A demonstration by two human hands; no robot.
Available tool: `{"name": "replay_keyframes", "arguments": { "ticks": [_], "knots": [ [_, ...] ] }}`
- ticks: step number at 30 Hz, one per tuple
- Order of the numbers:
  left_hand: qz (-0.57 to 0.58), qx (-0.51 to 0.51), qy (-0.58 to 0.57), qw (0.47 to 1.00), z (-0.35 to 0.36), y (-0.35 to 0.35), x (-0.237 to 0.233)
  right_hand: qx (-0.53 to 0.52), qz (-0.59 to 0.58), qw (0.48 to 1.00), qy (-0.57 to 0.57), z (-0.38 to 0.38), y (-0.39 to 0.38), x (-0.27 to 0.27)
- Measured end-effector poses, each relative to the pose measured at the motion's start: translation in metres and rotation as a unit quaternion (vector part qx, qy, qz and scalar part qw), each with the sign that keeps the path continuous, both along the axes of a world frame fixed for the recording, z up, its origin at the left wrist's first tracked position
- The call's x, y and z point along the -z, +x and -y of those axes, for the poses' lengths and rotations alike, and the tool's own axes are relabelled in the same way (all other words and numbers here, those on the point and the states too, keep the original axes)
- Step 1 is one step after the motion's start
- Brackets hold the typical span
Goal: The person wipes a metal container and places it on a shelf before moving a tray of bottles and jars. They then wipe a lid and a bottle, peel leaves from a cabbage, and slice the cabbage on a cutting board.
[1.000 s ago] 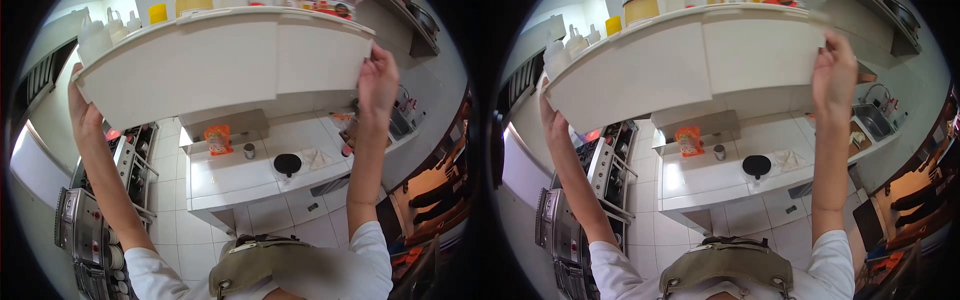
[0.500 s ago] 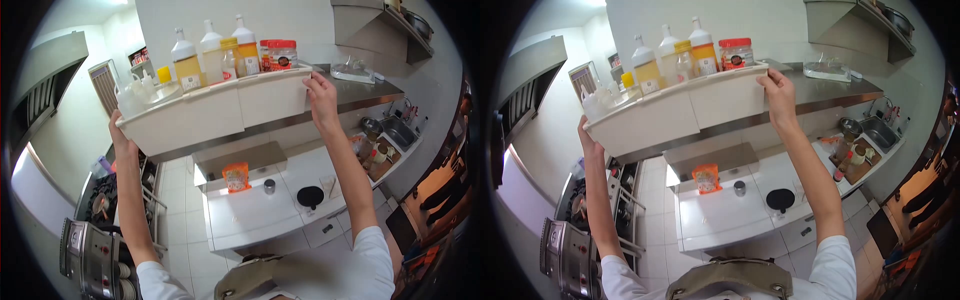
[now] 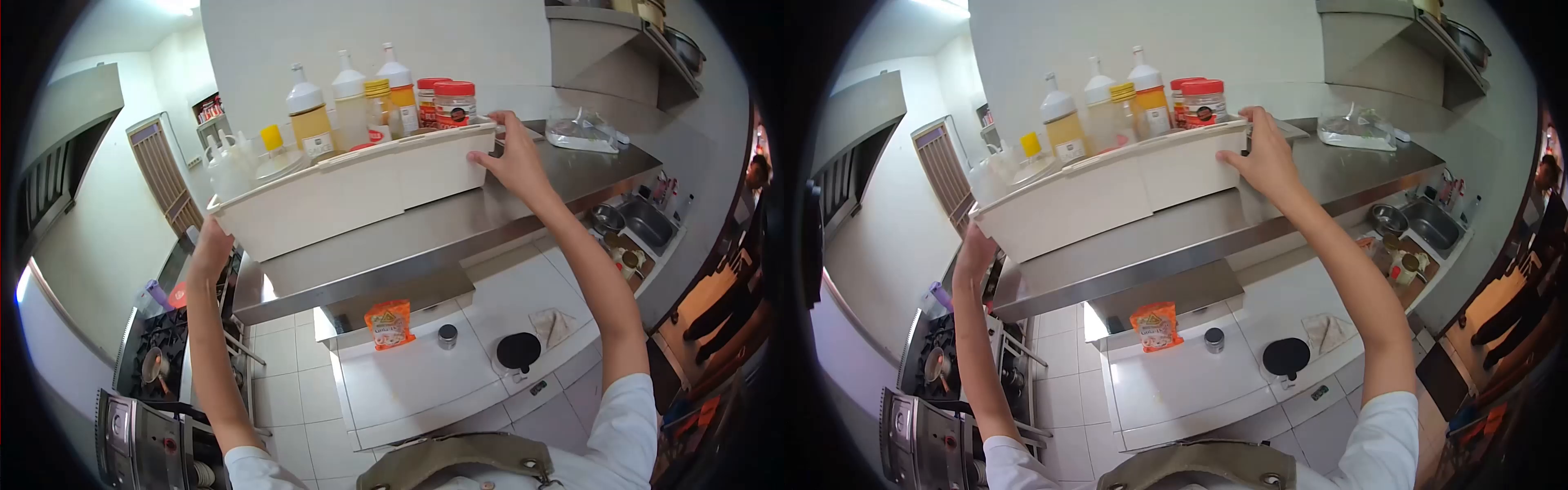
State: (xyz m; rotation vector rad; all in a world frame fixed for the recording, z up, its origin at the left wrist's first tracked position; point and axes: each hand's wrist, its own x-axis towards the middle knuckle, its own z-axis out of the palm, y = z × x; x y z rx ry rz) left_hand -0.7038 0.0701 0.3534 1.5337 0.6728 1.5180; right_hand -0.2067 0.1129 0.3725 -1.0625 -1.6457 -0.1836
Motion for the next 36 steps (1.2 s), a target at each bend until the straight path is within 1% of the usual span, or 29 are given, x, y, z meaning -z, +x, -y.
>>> {"name": "replay_keyframes", "arguments": {
  "ticks": [1,2,3,5,6,7,9,10,11,13,14,18,20,22,24,26,27,29,31,33,35,36],
  "knots": [
    [-0.174,-0.132,0.048,0.975,0.006,0.011,-0.001,0.032,0.056,0.997,0.032,-0.006,0.002,-0.001],
    [-0.200,-0.169,-0.006,0.965,0.014,0.021,-0.006,0.036,0.066,0.996,0.053,-0.010,0.003,-0.002],
    [-0.198,-0.176,-0.009,0.964,0.014,0.025,-0.008,0.028,0.068,0.996,0.053,-0.011,0.003,-0.005],
    [-0.186,-0.162,0.006,0.969,0.013,0.027,-0.012,0.066,0.088,0.994,-0.015,-0.005,0.001,-0.018],
    [-0.168,-0.159,0.050,0.972,0.011,0.032,-0.012,0.090,0.091,0.992,-0.014,-0.003,-0.003,-0.020],
    [-0.168,-0.164,0.047,0.971,0.008,0.031,-0.014,0.084,0.092,0.992,-0.015,-0.003,-0.005,-0.022],
    [-0.190,-0.175,0.000,0.966,-0.001,0.028,-0.015,0.121,0.116,0.986,-0.014,-0.005,-0.007,-0.023],
    [-0.203,-0.184,-0.007,0.962,-0.005,0.028,-0.015,0.119,0.131,0.984,0.013,-0.008,-0.007,-0.021],
    [-0.203,-0.186,-0.010,0.961,-0.008,0.029,-0.015,0.116,0.132,0.984,0.010,-0.013,-0.005,-0.020],
    [-0.225,-0.229,-0.034,0.946,-0.010,0.036,-0.019,0.106,0.142,0.984,0.037,-0.021,-0.004,-0.019],
    [-0.198,-0.209,-0.002,0.958,-0.019,0.031,-0.013,0.104,0.141,0.984,0.038,-0.023,-0.005,-0.020],
    [-0.209,-0.217,-0.009,0.954,-0.024,0.029,-0.015,0.123,0.155,0.980,0.021,-0.036,-0.005,-0.026],
    [-0.235,-0.230,-0.016,0.944,-0.026,0.029,-0.016,0.128,0.157,0.979,0.006,-0.043,-0.003,-0.026],
    [-0.233,-0.243,-0.023,0.941,-0.023,0.033,-0.018,0.134,0.163,0.977,-0.030,-0.040,-0.004,-0.032],
    [-0.230,-0.255,-0.031,0.939,-0.024,0.033,-0.016,0.139,0.164,0.976,-0.029,-0.037,-0.006,-0.033],
    [-0.220,-0.266,0.009,0.938,-0.030,0.027,-0.012,0.148,0.170,0.974,-0.021,-0.038,-0.006,-0.031],
    [-0.222,-0.262,0.005,0.939,-0.031,0.026,-0.013,0.150,0.170,0.974,-0.026,-0.040,-0.006,-0.029],
    [-0.302,-0.397,0.048,0.866,-0.032,0.024,-0.011,0.161,0.180,0.970,0.005,-0.041,-0.006,-0.026],
    [-0.376,-0.455,0.062,0.805,-0.015,0.038,-0.018,0.176,0.193,0.965,-0.011,-0.040,-0.007,-0.021],
    [-0.436,-0.487,0.045,0.755,-0.008,0.047,-0.022,0.208,0.216,0.953,0.032,-0.034,-0.007,-0.013],
    [-0.518,-0.525,0.217,0.640,-0.027,0.011,-0.006,0.177,0.188,0.962,0.083,-0.018,-0.001,-0.006],
    [-0.465,-0.492,0.244,0.694,-0.015,0.028,-0.006,0.158,0.176,0.965,0.112,-0.003,0.003,-0.004]
  ]
}}
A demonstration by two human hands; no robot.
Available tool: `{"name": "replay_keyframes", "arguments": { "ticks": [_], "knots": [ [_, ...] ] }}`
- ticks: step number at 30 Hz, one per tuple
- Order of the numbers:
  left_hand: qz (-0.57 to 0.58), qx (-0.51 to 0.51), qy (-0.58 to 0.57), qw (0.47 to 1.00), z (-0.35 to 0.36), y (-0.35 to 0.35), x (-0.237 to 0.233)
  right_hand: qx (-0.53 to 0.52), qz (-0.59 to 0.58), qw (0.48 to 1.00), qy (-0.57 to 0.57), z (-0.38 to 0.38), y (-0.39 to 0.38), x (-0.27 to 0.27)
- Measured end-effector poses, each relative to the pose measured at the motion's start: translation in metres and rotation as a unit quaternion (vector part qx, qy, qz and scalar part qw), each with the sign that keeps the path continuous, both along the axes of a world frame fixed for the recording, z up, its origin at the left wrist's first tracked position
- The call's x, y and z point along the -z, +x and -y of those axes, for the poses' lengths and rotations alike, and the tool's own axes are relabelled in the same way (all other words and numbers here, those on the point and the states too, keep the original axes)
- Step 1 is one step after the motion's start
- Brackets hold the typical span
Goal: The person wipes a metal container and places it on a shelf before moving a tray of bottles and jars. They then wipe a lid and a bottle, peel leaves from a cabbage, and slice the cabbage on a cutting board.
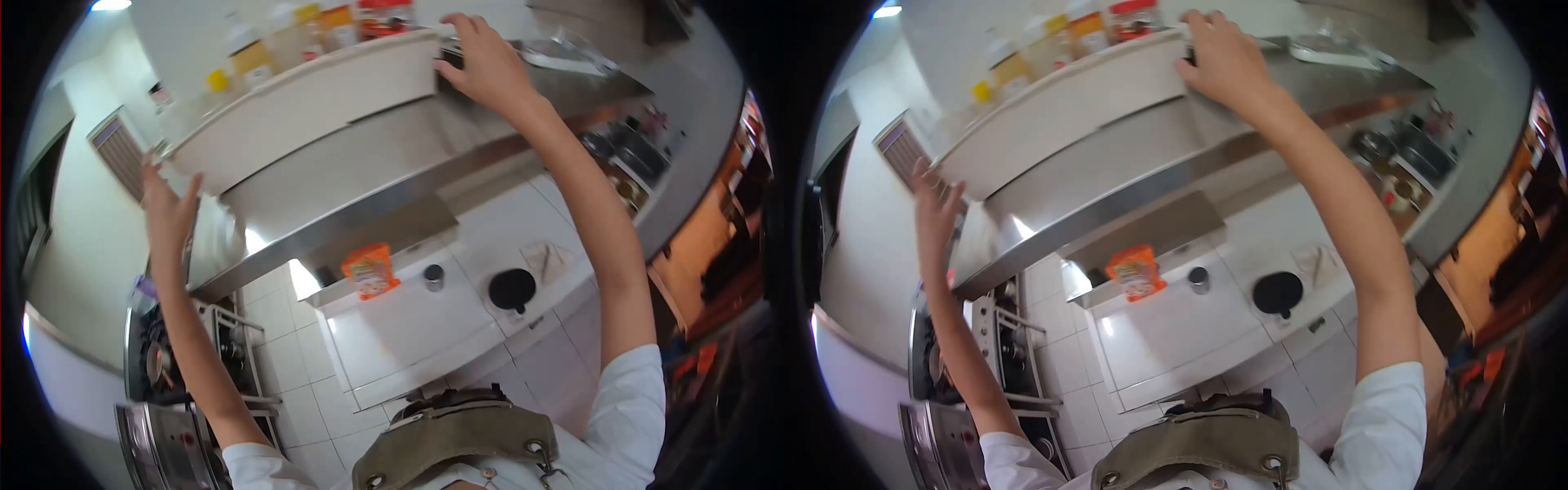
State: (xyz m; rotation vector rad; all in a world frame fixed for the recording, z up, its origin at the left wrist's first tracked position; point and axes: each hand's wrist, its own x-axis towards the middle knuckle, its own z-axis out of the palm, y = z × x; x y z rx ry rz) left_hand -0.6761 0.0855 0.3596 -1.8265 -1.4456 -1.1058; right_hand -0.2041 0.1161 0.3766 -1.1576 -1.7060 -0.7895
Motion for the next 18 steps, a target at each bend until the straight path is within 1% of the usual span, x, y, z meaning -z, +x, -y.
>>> {"name": "replay_keyframes", "arguments": {
  "ticks": [1,2,3,4,5,7,8,9,10,11,12,13,14,16,17,18],
  "knots": [
    [0.041,0.079,0.012,0.996,0.024,0.018,-0.009,-0.020,-0.007,0.999,0.025,0.020,0.008,0.002],
    [0.101,0.113,-0.002,0.988,0.056,0.054,-0.015,0.011,-0.010,1.000,0.014,0.046,0.019,0.001],
    [0.160,0.141,-0.018,0.977,0.090,0.092,-0.016,-0.001,0.009,1.000,-0.016,0.073,0.027,-0.004],
    [0.135,0.186,-0.018,0.973,0.110,0.112,-0.013,-0.015,0.026,0.998,-0.047,0.096,0.037,-0.005],
    [0.112,0.226,-0.014,0.968,0.125,0.128,-0.007,0.003,0.024,0.998,-0.056,0.113,0.050,-0.002],
    [0.069,0.329,-0.053,0.941,0.152,0.158,0.013,-0.022,0.055,0.997,0.050,0.143,0.081,0.005],
    [-0.003,0.352,-0.154,0.923,0.170,0.168,0.020,-0.014,0.056,0.997,0.047,0.159,0.095,0.012],
    [-0.076,0.368,-0.249,0.893,0.183,0.180,0.024,-0.001,0.044,0.998,0.039,0.175,0.110,0.020],
    [-0.175,0.423,-0.358,0.814,0.179,0.203,0.019,0.008,0.034,0.999,0.032,0.189,0.126,0.027],
    [-0.268,0.463,-0.456,0.711,0.175,0.224,0.014,0.011,0.044,0.999,0.023,0.201,0.144,0.034],
    [-0.282,0.465,-0.527,0.653,0.172,0.238,0.025,0.012,0.055,0.998,0.015,0.211,0.162,0.042],
    [-0.294,0.462,-0.593,0.590,0.166,0.252,0.043,0.014,0.015,0.999,-0.032,0.220,0.178,0.054],
    [-0.291,0.461,-0.593,0.593,0.163,0.270,0.061,0.016,-0.025,0.996,-0.079,0.229,0.196,0.069],
    [-0.185,0.551,-0.525,0.622,0.159,0.311,0.100,0.052,-0.007,0.993,-0.105,0.237,0.245,0.107],
    [-0.172,0.532,-0.542,0.627,0.160,0.330,0.124,0.056,-0.051,0.989,-0.130,0.239,0.270,0.134],
    [-0.150,0.526,-0.550,0.631,0.162,0.347,0.158,0.059,-0.094,0.981,-0.156,0.240,0.296,0.168]
  ]
}}
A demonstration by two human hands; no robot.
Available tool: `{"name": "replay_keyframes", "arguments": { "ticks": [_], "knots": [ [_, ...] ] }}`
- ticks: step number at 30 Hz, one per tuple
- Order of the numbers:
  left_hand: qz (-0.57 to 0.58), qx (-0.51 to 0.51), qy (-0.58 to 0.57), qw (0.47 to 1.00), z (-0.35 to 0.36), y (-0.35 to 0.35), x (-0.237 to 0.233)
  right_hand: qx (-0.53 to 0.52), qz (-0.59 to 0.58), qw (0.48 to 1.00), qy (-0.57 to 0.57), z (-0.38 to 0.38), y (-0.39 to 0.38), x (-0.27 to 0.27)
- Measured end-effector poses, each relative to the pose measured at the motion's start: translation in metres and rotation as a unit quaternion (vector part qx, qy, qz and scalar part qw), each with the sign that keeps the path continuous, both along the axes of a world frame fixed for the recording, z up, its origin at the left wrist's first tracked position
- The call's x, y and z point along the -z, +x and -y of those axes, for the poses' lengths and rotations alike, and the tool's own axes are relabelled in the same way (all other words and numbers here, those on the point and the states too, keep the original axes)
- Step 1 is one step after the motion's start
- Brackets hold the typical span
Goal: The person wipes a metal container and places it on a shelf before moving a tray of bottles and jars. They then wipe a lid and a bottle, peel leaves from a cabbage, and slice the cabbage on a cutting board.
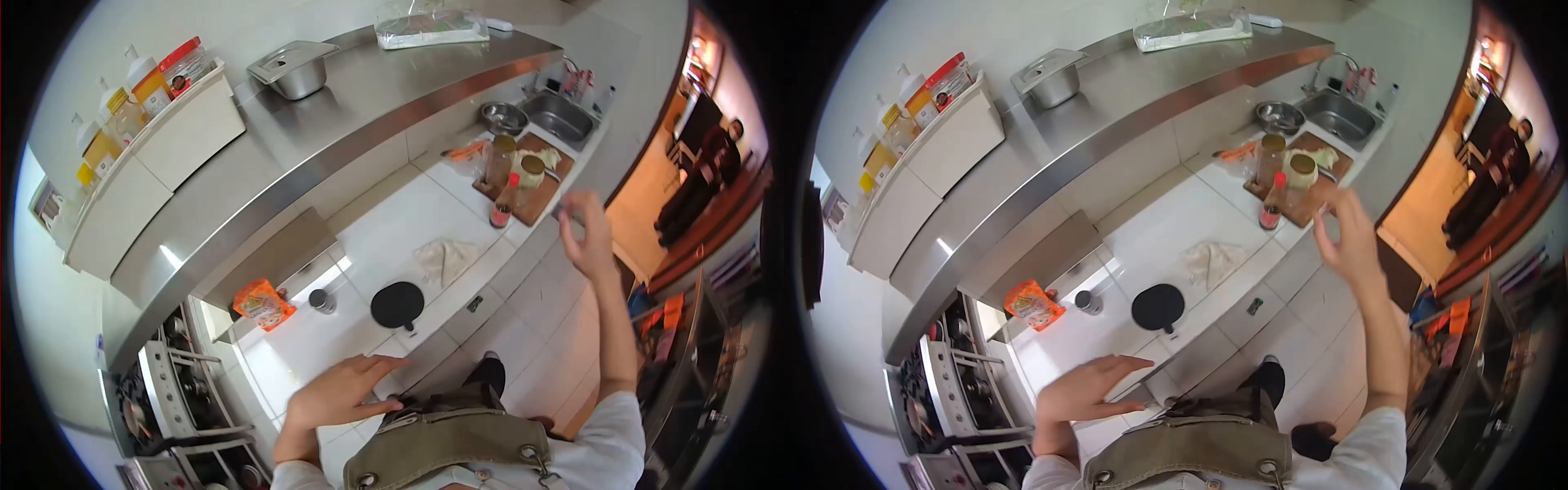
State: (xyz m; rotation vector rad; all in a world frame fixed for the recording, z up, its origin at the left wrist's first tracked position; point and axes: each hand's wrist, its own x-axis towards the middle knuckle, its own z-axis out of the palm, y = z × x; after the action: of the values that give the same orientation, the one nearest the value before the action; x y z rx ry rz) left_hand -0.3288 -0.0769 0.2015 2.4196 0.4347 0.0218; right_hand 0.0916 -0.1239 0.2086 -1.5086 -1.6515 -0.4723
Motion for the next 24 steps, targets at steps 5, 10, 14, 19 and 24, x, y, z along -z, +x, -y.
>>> {"name": "replay_keyframes", "arguments": {
  "ticks": [5,10,14,19,24],
  "knots": [
    [0.026,-0.195,-0.230,0.953,0.036,0.102,0.097,-0.133,0.157,0.970,-0.131,-0.003,0.086,0.202],
    [0.038,-0.451,-0.305,0.838,0.094,0.152,0.153,-0.451,0.049,0.817,-0.356,-0.001,0.066,0.337],
    [0.064,-0.617,-0.312,0.720,0.155,0.155,0.194,-0.447,0.042,0.674,-0.587,-0.020,0.069,0.413],
    [0.131,-0.727,-0.394,0.546,0.225,0.164,0.360,-0.245,0.127,0.595,-0.755,-0.049,0.126,0.553],
    [-0.066,-0.686,-0.551,0.470,0.268,0.266,0.573,-0.240,0.133,0.626,-0.730,-0.088,0.157,0.684]
  ]
}}
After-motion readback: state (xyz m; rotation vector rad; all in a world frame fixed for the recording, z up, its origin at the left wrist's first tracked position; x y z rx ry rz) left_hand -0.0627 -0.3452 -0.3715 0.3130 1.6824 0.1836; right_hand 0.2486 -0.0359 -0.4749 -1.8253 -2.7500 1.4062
